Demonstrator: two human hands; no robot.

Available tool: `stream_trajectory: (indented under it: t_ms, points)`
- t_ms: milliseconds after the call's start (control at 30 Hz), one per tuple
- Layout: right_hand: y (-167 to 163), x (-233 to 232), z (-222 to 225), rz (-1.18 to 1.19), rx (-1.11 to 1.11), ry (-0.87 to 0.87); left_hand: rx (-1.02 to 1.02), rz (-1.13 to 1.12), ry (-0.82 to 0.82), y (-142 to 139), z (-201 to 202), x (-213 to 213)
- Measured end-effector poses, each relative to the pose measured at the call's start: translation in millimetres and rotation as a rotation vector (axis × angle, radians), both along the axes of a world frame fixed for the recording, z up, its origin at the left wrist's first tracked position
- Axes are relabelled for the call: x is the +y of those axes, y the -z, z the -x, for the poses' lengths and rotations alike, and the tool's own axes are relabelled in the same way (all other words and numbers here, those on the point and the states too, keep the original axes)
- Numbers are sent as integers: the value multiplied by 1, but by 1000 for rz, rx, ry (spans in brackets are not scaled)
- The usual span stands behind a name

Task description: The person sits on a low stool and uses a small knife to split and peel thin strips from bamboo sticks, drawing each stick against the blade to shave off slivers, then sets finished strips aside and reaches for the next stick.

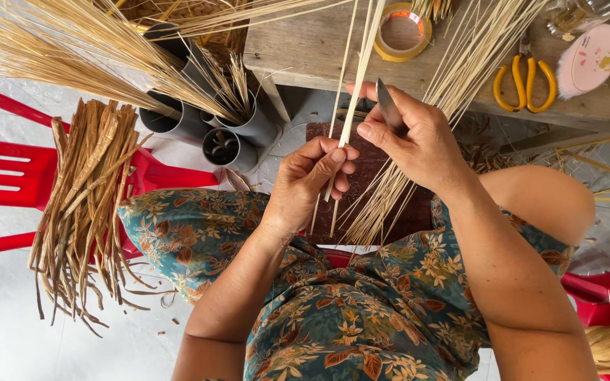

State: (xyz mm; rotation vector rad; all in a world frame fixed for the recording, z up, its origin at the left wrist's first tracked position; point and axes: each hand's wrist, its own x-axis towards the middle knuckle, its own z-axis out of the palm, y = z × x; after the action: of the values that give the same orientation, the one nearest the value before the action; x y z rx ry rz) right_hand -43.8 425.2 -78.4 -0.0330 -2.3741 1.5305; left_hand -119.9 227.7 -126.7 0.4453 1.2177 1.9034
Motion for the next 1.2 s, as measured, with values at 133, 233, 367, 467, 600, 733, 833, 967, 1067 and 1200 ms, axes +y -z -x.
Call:
stream_trajectory:
  t_ms: [133, 233, 367, 467, 600, 733, 833, 967, 1067, 1200]
  points:
    - [2, 2, 2, -121, 10, -4, -39, 8, 8, 6, -2, 3]
    - [-4, -2, -1, -315, -46, 52, 47, -32, -112, 9, 1, 9]
    - [-13, -8, -9, -360, 128, -62, 1, -120, -186, 11, 4, 20]
    - [-18, -9, -9, -397, 81, -112, -9, -105, -214, 9, 9, 25]
    - [-24, -9, -12, -374, -157, -361, 55, -172, -311, 0, 36, 29]
    - [-33, -6, -31, 155, -197, -881, 42, -174, -358, -16, 72, 29]
    - [-32, -5, -34, 141, -424, -812, 76, -152, -301, -27, 75, 27]
    - [-24, -9, -29, 83, -325, -503, 72, -200, -274, -39, 66, 27]
    - [-22, -14, -35, 262, -200, -349, 80, -199, -268, -46, 58, 26]
    - [-15, -22, -42, -42, -21, -65, 111, -192, -249, -50, 53, 26]
